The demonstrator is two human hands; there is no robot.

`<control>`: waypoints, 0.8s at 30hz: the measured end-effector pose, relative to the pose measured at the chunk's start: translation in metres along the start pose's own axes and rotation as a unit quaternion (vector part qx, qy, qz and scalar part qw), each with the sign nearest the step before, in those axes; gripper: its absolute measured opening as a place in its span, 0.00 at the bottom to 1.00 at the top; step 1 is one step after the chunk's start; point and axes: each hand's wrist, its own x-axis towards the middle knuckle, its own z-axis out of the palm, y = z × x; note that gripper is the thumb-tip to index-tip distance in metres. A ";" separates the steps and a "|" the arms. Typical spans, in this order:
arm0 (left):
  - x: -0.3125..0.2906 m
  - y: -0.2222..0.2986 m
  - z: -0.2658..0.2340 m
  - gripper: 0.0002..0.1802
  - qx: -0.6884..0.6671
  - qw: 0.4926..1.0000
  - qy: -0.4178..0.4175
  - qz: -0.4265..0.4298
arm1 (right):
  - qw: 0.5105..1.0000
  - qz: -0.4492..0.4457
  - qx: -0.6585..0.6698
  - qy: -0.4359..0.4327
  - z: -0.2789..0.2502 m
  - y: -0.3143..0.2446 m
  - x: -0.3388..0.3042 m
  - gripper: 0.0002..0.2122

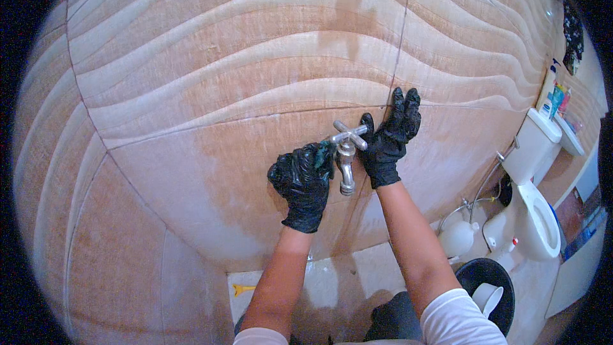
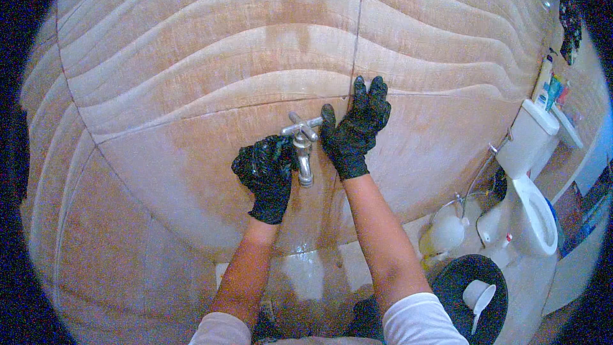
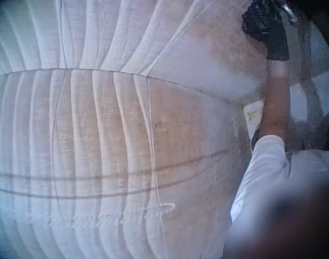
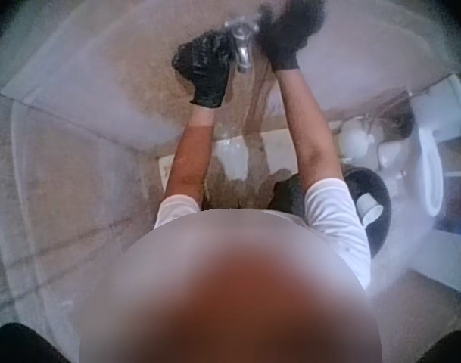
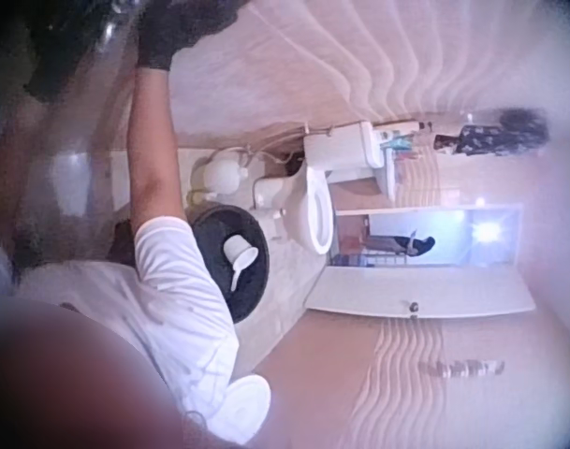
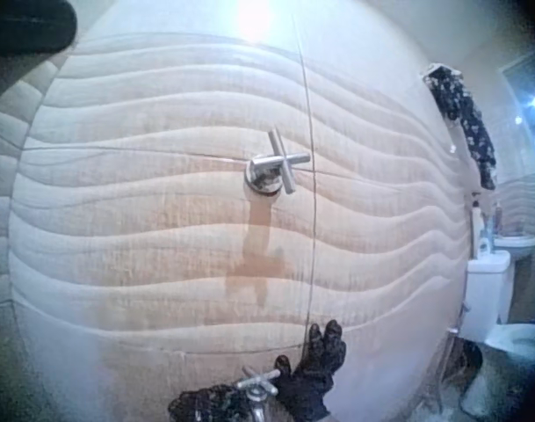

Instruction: The person cleans a bathroom faucet by applying liquid cleaner from a bottle onto a sponge and scrubbing all surfaces of the faucet handle and spout by hand.

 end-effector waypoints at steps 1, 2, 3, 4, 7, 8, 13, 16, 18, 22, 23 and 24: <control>0.006 0.000 0.002 0.09 -0.006 1.000 0.015 0.012 | 1.000 0.003 -0.001 -0.003 0.000 -0.001 0.001 0.34; 0.019 0.005 0.002 0.09 -0.014 0.999 0.025 0.024 | 1.000 -0.006 -0.014 0.002 -0.002 0.001 0.002 0.34; 0.023 0.006 0.004 0.08 -0.020 0.999 0.029 0.029 | 1.000 -0.007 -0.007 0.002 -0.001 0.003 -0.001 0.34; 0.024 0.005 0.006 0.08 -0.013 0.999 0.032 0.031 | 1.000 -0.007 0.000 0.003 0.002 0.004 -0.002 0.34; 0.008 0.004 0.008 0.07 0.028 0.999 0.012 0.022 | 1.000 -0.008 -0.012 0.004 0.002 0.006 -0.002 0.35; 0.006 0.002 0.004 0.06 0.007 1.000 0.006 0.024 | 1.000 -0.006 -0.007 0.001 0.001 0.004 -0.001 0.35; 0.003 0.001 0.006 0.07 0.031 0.999 0.029 0.026 | 1.000 -0.012 -0.014 -0.005 -0.001 0.005 0.000 0.35; -0.003 -0.002 0.009 0.07 0.036 0.999 -0.002 0.019 | 1.000 -0.005 -0.009 -0.008 0.000 0.006 -0.001 0.35; -0.006 -0.006 0.007 0.06 0.033 0.999 -0.018 0.024 | 1.000 0.000 -0.013 -0.020 -0.001 0.001 0.000 0.34; 0.006 0.000 0.003 0.05 0.041 0.999 -0.009 0.031 | 1.000 0.003 -0.007 -0.027 -0.007 0.001 0.001 0.33; 0.017 0.010 -0.002 0.05 0.031 0.999 -0.003 0.028 | 1.000 0.000 -0.005 -0.026 -0.008 0.001 0.000 0.33; 0.024 0.014 -0.004 0.05 0.021 0.999 0.003 0.024 | 1.000 0.001 -0.001 -0.022 -0.007 0.000 0.001 0.33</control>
